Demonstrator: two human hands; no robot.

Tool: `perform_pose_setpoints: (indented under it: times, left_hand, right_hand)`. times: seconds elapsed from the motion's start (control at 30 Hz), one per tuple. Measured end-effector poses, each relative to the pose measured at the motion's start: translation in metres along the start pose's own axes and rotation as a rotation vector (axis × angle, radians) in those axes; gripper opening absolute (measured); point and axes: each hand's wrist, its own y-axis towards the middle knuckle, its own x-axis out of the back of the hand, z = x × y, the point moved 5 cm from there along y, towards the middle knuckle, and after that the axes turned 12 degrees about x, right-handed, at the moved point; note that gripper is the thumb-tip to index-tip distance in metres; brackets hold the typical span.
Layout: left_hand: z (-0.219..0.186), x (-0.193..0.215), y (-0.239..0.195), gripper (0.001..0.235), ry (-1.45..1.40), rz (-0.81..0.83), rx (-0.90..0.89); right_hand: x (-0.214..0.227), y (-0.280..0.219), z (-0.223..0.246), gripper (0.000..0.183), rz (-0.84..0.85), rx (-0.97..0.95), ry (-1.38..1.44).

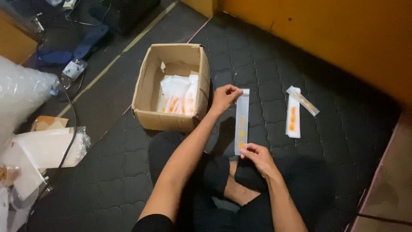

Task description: Inserting thin paper strips into clear plastic sleeves.

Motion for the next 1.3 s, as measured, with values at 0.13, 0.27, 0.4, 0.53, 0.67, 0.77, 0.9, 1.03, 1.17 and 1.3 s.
perform_pose_setpoints:
  times: [0.13, 0.27, 0.4, 0.53, 0.67, 0.77, 0.9, 1.03, 1.17, 1.3]
  left_hand:
    - [0.004, -0.002, 0.004, 0.011, -0.012, 0.005, -0.015]
    - [0.006, -0.003, 0.005, 0.010, -0.025, 0.011, 0.007]
    - [0.005, -0.010, 0.009, 0.014, -0.015, 0.019, 0.025]
    - [-0.022, -0.022, 0.005, 0.015, -0.107, 0.076, 0.048]
    - [-0.075, -0.042, -0.011, 0.019, -0.225, 0.217, 0.102]
    - [-0.116, -0.054, -0.018, 0.024, -0.231, 0.304, 0.141]
    - [-0.130, -0.070, -0.008, 0.035, -0.155, 0.352, 0.114]
    - [-0.083, -0.105, 0.035, 0.026, -0.171, 0.337, 0.133]
    - [0.004, -0.150, 0.100, 0.019, -0.043, 0.184, 0.147]
    - [0.093, -0.187, 0.143, 0.022, 0.086, 0.048, 0.283]
  right_hand:
    - [-0.005, -0.004, 0.013, 0.023, -0.005, -0.002, -0.002]
    - [-0.008, -0.008, 0.022, 0.022, 0.004, 0.005, -0.003]
    - [-0.006, -0.006, 0.019, 0.019, 0.006, 0.038, -0.011]
    - [0.013, 0.003, 0.014, 0.014, -0.039, 0.080, -0.031]
    - [0.049, -0.002, 0.031, 0.014, -0.183, 0.134, -0.059]
    - [0.064, -0.008, 0.057, 0.017, -0.244, 0.154, -0.083]
    - [0.086, -0.004, 0.084, 0.023, -0.263, 0.212, -0.130]
    - [0.116, 0.015, 0.095, 0.040, -0.243, 0.294, -0.153]
    - [0.135, 0.018, 0.096, 0.035, -0.277, 0.216, -0.189]
    - [0.170, 0.035, 0.058, 0.027, -0.326, 0.113, -0.296]
